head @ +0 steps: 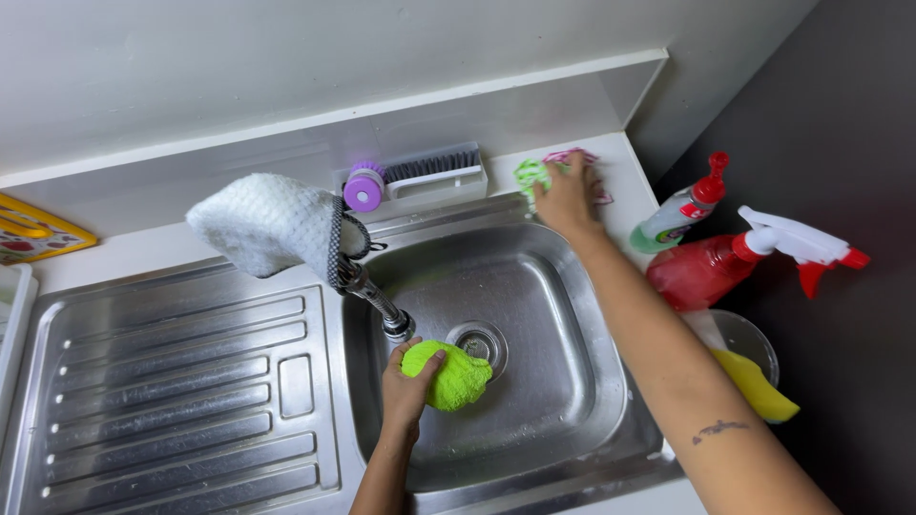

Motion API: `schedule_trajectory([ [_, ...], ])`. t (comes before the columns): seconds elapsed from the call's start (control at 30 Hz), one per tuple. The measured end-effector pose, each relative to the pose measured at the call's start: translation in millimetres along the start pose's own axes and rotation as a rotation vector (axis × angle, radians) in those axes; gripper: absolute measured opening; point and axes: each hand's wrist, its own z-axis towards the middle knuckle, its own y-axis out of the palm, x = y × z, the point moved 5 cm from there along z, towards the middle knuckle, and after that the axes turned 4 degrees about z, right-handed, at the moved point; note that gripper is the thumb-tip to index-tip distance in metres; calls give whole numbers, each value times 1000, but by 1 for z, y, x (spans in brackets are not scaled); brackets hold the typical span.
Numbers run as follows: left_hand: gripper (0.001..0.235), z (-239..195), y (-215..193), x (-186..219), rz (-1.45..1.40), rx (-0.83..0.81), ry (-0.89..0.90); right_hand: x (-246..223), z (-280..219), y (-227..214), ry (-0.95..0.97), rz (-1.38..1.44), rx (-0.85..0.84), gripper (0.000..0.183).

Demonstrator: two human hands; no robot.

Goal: Organizing a dish rack, placing clean dishes into it, and wiping down the kitchen sink area with a microfiber cloth.

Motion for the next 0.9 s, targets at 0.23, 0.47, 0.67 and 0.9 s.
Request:
schedule_trajectory([
  [0.23,55,-11,9,-11,-44,-29,-5,-14,-61,10,-195,-233,84,72],
  [0.47,54,-27,-6,-10,-18,-46,66,46,-114,17,4,-478,-6,67],
  [0.67,54,-48,-21,-6,-25,-82,88,47,-174,3,81,-489,-10,66],
  [0.9,52,-73,-53,-5,-31,-102,162,53,-227,0,168,-573,-2,63],
])
